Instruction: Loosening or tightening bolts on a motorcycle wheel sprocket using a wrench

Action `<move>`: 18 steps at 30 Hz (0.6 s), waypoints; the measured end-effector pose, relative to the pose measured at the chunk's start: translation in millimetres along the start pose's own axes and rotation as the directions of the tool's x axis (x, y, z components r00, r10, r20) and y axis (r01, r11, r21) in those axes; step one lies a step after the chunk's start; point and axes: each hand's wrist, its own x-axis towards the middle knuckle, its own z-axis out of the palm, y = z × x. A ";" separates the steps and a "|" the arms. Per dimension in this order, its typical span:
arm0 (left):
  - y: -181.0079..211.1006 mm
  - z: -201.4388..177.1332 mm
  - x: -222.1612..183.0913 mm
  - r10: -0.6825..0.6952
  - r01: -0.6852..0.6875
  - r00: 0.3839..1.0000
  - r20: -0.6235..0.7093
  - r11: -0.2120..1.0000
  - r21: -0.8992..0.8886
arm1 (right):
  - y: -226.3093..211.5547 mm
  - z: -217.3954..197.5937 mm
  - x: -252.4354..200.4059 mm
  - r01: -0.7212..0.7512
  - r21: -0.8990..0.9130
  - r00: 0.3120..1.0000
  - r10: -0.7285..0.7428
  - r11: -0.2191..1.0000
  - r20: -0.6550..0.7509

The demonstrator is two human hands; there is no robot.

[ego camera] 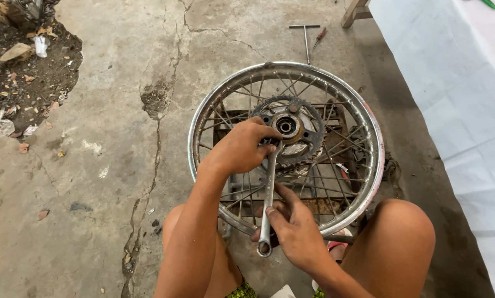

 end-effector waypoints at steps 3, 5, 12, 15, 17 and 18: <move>4.7 -0.5 0.3 -0.008 0.007 1.000 -0.025 1.000 -0.029 | -14.5 7.0 -4.3 -0.064 -0.022 0.998 0.065 0.998 0.022; 1.0 1.3 1.9 0.014 -0.015 0.999 -0.039 0.999 -0.045 | -9.3 3.6 3.0 -0.082 0.090 0.996 0.078 0.993 0.048; -3.7 3.5 3.9 0.050 -0.055 0.997 -0.062 0.995 -0.085 | -10.2 3.0 10.0 -0.229 0.336 0.972 0.197 0.914 0.125; 5.4 -1.3 1.3 0.005 -0.008 0.999 -0.033 0.998 -0.063 | -6.8 6.9 12.7 -0.133 0.321 0.990 0.115 0.938 0.077; 6.5 -0.8 1.7 0.053 -0.061 0.996 -0.075 0.991 -0.117 | -15.0 8.6 8.0 -0.064 0.186 0.998 0.062 0.981 0.015; 6.7 -0.3 1.8 0.093 -0.112 0.989 -0.118 0.979 -0.171 | -19.2 9.3 5.7 -0.004 0.040 0.999 0.006 0.999 -0.038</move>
